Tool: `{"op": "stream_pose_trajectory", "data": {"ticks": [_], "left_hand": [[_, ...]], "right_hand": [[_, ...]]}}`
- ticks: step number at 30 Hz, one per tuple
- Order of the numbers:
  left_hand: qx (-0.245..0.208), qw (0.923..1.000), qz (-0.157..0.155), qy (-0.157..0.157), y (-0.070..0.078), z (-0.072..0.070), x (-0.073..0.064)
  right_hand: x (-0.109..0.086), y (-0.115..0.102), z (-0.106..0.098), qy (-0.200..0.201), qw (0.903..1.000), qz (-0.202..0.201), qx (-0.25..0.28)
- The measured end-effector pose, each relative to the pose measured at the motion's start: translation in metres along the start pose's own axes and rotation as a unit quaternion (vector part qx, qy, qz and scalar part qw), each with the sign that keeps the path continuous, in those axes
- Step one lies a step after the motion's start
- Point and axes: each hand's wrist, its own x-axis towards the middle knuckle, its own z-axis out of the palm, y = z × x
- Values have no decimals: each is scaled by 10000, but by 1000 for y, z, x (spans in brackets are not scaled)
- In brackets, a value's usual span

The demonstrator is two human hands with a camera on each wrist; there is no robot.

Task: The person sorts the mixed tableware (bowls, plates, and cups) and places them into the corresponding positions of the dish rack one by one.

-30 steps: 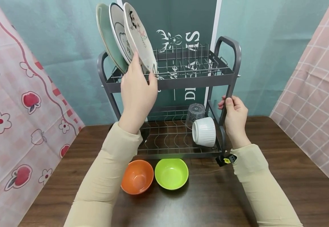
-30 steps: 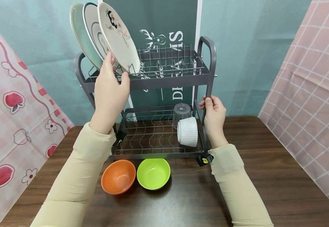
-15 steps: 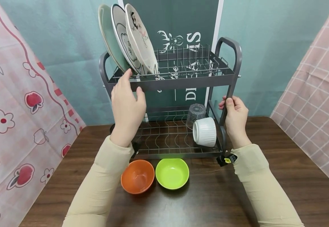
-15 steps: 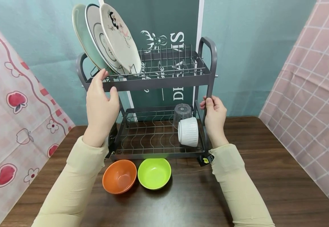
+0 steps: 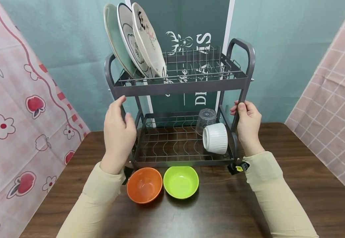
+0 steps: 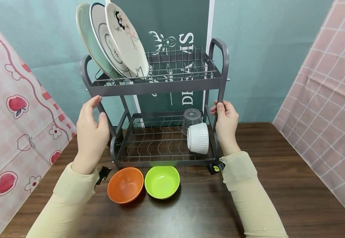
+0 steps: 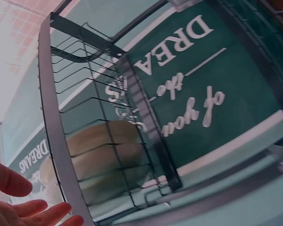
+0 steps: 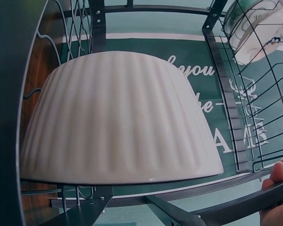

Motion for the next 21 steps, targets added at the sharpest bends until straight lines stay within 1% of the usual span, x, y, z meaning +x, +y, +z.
{"op": "stream_pose_trajectory", "data": {"ticks": [4, 6, 12, 17, 21], "left_hand": [[-22, 9994, -291, -204, -11, -7, -10], [16, 9990, -367, -253, -17, -9, -15], [330, 9973, -535, -374, -33, -15, -32], [380, 9943, -753, -646, -47, -19, -47], [462, 9913, -926, -818, -58, -20, -56]], "right_hand": [[0, -1, -1, -39, 10000, 12, -71], [-1, -2, -2, -55, 9999, 51, -129], [-2, -2, -2, -82, 9998, 148, -128], [-2, -1, -2, -103, 9997, 164, -141], [-1, -2, -2, -114, 9996, 204, -180]]}}
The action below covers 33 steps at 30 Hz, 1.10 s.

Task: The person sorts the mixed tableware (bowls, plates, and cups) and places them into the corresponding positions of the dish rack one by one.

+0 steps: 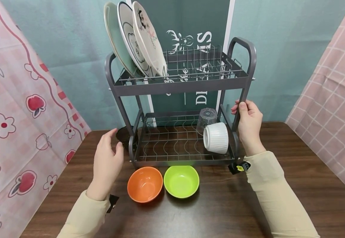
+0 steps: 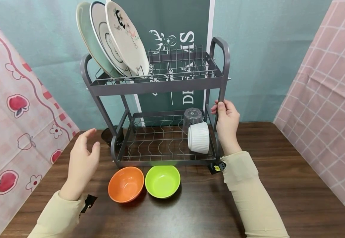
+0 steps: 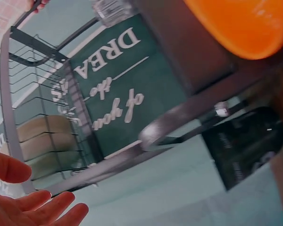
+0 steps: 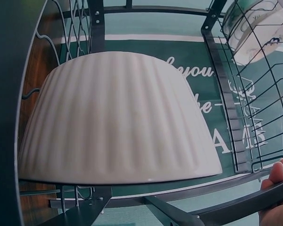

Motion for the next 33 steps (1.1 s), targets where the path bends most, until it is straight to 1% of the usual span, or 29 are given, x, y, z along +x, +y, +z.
{"op": "stream_pose_trajectory", "data": {"ticks": [6, 9, 13, 19, 25, 28, 33], "left_hand": [[95, 9988, -411, -232, -16, 3, -5], [192, 9969, -658, -385, -24, 5, -4], [286, 9937, -954, -512, -40, 9, 0], [255, 9903, -1221, -615, -60, 14, 7], [213, 9873, -1399, -719, -80, 25, 15], [133, 9833, -1584, -891, -89, 30, 22], [-125, 9738, -1868, -1288, -101, 39, 35]], "right_hand": [[0, 1, 1, 27, 9999, -75, 93], [0, 2, 1, 43, 9997, -164, 165], [0, 3, 1, 52, 9996, -234, 177], [1, 2, 1, 52, 9997, -181, 128], [1, 2, 1, 64, 9998, -168, 85], [1, 2, 0, 69, 9998, -176, 60], [1, 2, 1, 62, 9997, -177, 171]]}}
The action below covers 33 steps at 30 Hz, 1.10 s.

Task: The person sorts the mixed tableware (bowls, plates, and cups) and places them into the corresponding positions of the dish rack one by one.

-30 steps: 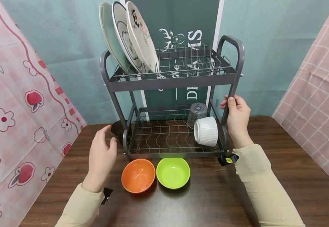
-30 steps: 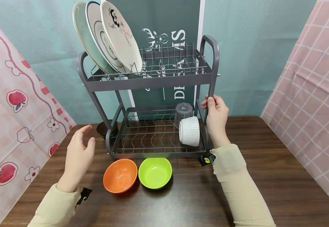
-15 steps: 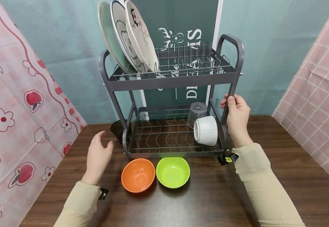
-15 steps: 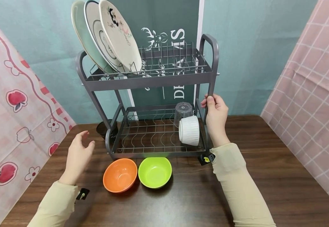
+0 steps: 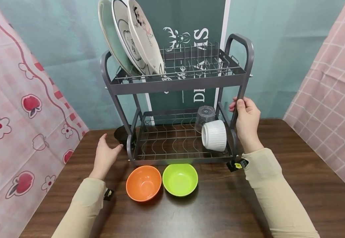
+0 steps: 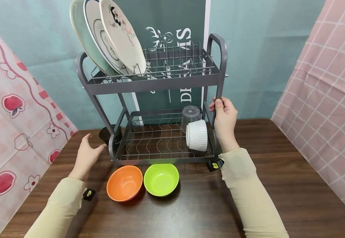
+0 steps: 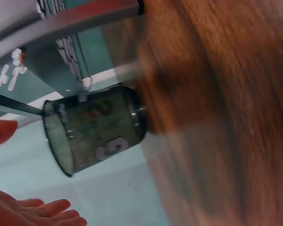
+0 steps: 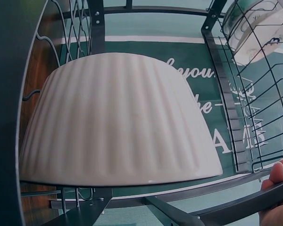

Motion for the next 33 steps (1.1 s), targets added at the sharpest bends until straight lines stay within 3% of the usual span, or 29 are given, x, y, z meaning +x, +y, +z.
{"op": "stream_pose_trajectory", "data": {"ticks": [6, 14, 22, 29, 33], "left_hand": [[-115, 9987, -134, -473, -11, 7, 20], [-108, 9953, 41, -963, -21, 14, 40], [-409, 9929, 149, -1104, -24, 20, 52], [-325, 9929, -208, -1127, -21, 25, 59], [-351, 9937, -239, -1035, -21, 28, 61]], "right_hand": [[1, 1, 2, -44, 10000, -39, 59], [0, 2, 3, -77, 9999, -85, 4], [0, 2, 1, -46, 9999, -143, -60], [0, 2, 0, -18, 9999, -153, -56], [0, 2, 1, -23, 9998, -179, -69]]}}
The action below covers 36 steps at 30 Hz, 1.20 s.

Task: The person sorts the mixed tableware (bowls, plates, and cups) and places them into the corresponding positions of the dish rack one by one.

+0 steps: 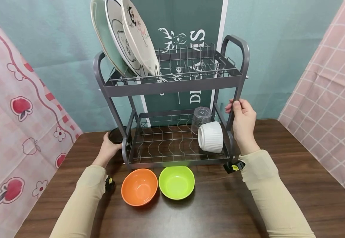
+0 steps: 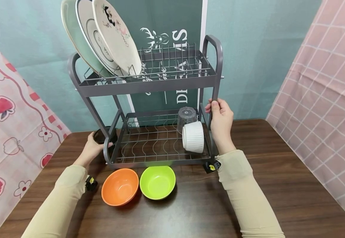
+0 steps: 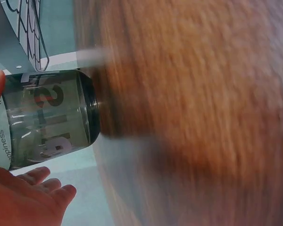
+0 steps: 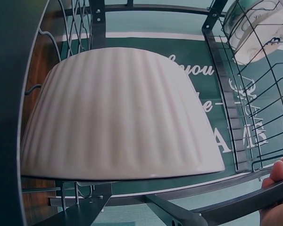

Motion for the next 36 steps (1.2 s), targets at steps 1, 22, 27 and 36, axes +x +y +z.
{"op": "stream_pose_trajectory", "data": {"ticks": [1, 22, 27, 36], "left_hand": [[-23, 10000, 28, 50, 0, 1, 1], [-382, 9968, 248, 661, -8, -5, -9], [-251, 9956, 280, 862, -11, -11, -18], [-199, 9941, 181, 1054, -12, -23, -39]], "right_hand": [[0, 0, 0, -1, 10000, 6, -6], [0, 0, 0, -5, 10000, -30, 43], [1, 1, 1, 13, 10000, -24, 51], [-1, 0, 1, 31, 10000, -6, 33]]}}
